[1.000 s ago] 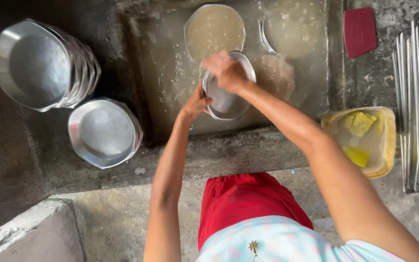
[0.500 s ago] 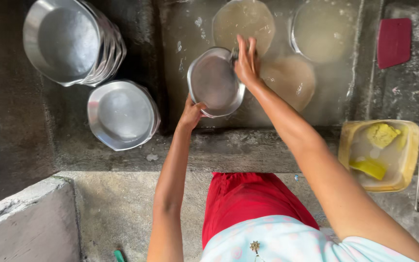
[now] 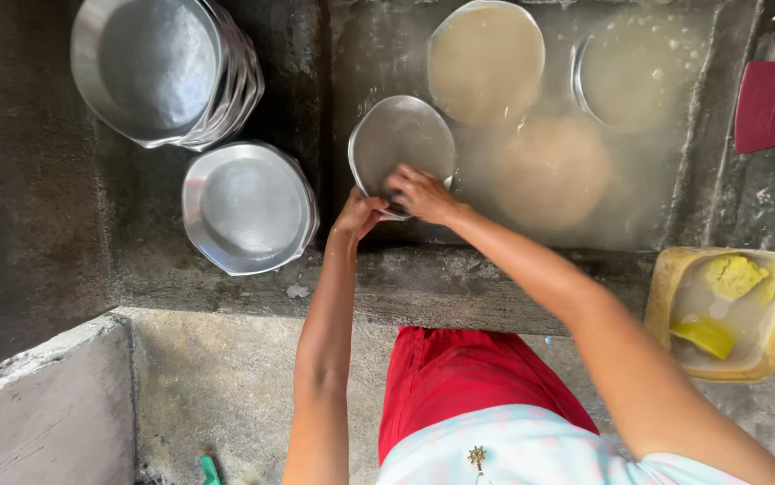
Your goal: The person washes multiple metal plates in a concrete sink using a steel wool scrubber and running water. They scrub each plate, rinse it, and place it in a growing stack of clean plates on the left side of the sink.
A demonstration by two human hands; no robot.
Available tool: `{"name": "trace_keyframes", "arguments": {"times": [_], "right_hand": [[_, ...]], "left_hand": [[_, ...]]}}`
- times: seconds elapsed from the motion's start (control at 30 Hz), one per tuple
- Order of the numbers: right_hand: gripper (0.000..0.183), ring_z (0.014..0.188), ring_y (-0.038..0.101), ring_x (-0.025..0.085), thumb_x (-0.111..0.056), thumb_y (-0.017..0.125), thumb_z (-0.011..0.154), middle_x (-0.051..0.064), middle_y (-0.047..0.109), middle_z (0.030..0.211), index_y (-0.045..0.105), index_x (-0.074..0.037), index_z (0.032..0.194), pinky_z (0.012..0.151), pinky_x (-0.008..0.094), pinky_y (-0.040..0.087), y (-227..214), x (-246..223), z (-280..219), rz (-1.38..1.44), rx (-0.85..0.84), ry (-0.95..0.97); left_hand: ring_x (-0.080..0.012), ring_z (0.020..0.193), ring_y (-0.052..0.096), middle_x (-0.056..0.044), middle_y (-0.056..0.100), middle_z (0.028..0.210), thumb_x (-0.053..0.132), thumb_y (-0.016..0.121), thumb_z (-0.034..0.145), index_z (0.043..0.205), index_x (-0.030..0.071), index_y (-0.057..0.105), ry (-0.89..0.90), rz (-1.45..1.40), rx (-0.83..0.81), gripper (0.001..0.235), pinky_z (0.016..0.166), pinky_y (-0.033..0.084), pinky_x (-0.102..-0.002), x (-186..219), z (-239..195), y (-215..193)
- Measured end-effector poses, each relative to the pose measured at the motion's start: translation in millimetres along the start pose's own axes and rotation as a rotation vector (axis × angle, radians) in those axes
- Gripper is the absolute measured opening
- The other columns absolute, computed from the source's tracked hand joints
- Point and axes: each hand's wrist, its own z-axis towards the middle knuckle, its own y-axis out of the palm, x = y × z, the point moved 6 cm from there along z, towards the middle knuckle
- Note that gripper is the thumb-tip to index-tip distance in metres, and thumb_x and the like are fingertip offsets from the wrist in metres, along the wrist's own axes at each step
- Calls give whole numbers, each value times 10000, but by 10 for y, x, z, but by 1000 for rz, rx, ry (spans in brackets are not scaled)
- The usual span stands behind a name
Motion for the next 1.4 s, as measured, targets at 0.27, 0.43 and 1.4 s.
{"name": "trace_keyframes", "arguments": {"times": [0.27,0.43,1.4], "right_hand": [[330,1101,654,344,-133,804,850,132,694,1165,651,-93,1139,961,461,527,-775,306,692,103,602,87],[228,1262,567,418,-174,787,824,207,579,1355,648,-127,998,1010,507,490,-324,-197,415,-47,-82,-179],[396,837,731,215,22,616,861,108,710,994,572,-91,1238,679,391,640,-110,-1005,-143,1494,253,682]], "left_hand": [[-394,1048,703,-227,629,1180,-104,645,740,1373,-12,346,-142,14,-33,707,919,635,-571,81,17,314],[-358,962,673,-217,604,1118,-79,660,784,1440,-58,318,34,-78,-101,740,872,642,-597,352,21,114],[-389,1404,451,-258,370,1561,406,569,1044,1572,25,234,718,460,1098,732,1151,400,-533,1435,-2501,-225]]}}
